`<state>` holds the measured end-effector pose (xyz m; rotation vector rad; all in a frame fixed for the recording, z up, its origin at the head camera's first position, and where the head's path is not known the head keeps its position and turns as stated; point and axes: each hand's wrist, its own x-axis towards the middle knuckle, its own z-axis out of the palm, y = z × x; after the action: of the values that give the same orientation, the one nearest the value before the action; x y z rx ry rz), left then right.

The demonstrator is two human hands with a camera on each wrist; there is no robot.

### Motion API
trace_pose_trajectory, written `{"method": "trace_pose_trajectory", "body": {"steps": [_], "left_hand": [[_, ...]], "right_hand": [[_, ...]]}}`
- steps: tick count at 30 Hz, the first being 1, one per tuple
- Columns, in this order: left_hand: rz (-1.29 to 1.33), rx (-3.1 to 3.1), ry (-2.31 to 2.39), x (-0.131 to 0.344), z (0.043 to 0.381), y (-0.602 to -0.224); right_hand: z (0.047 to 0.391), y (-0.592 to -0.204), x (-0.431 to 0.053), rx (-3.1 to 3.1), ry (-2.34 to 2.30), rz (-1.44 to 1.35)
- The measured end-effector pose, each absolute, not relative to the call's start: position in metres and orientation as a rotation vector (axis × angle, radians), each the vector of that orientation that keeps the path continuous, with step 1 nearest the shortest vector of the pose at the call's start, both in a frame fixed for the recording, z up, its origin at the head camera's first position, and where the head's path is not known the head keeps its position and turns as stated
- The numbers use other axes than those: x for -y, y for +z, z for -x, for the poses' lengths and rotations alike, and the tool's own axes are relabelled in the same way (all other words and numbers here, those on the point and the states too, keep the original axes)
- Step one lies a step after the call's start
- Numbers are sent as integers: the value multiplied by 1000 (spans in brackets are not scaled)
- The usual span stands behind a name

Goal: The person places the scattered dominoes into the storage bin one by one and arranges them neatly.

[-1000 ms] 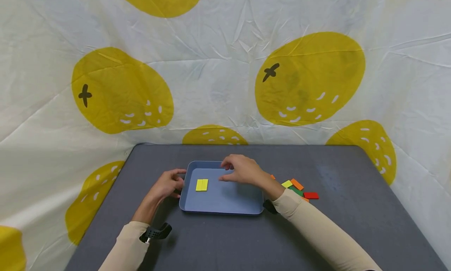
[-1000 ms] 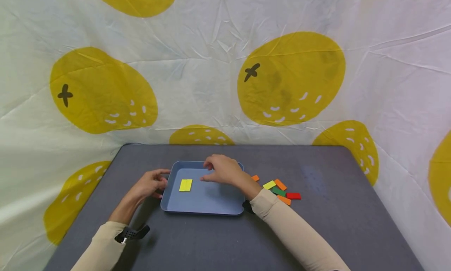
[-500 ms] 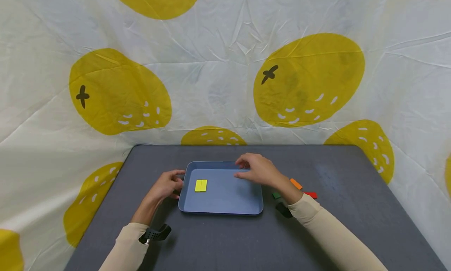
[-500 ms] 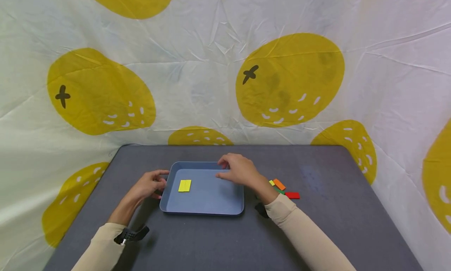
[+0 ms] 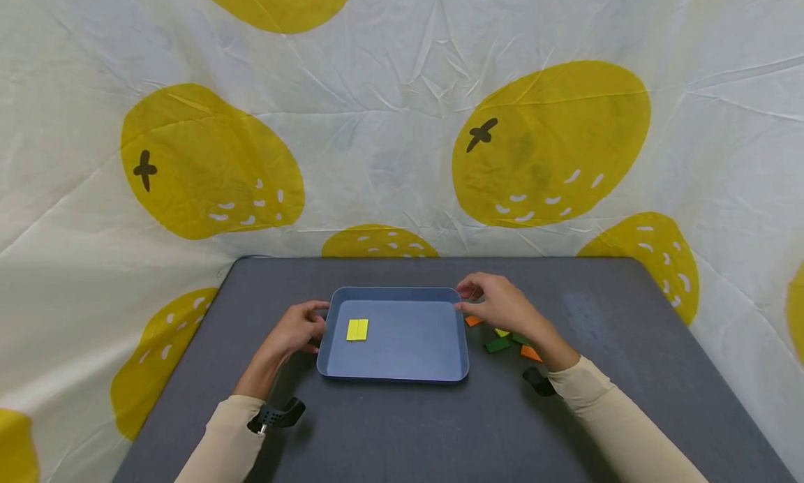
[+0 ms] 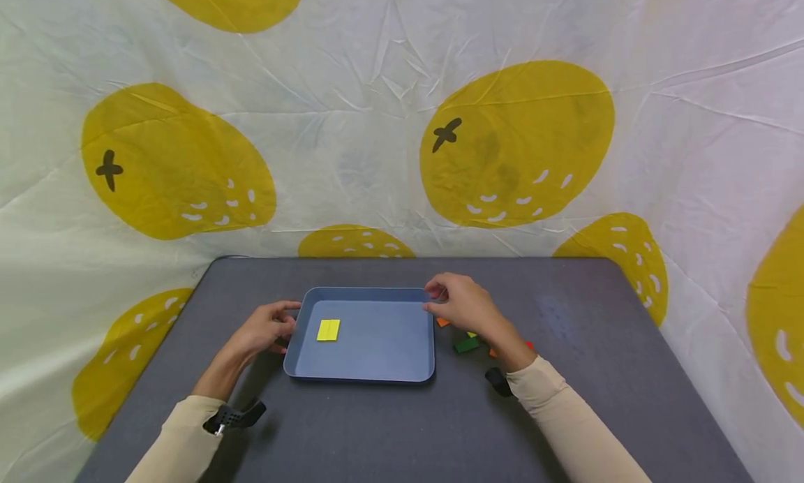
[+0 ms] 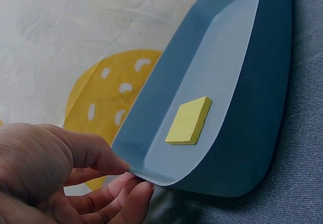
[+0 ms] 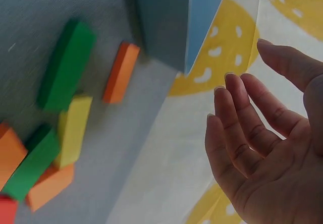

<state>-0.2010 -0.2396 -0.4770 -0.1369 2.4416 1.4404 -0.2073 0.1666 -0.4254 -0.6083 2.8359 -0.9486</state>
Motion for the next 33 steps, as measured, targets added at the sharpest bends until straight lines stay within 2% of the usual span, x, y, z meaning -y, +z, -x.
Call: {"method": "trace_pose_trajectory", "body": {"steps": [14, 33], "left_hand": [[108, -2475, 1414, 239, 201, -478], [86, -2491, 1410, 242, 198, -481]], "right_hand": [[202, -454, -220, -2871, -843, 435], [192, -482, -232, -2988, -654, 320]]}}
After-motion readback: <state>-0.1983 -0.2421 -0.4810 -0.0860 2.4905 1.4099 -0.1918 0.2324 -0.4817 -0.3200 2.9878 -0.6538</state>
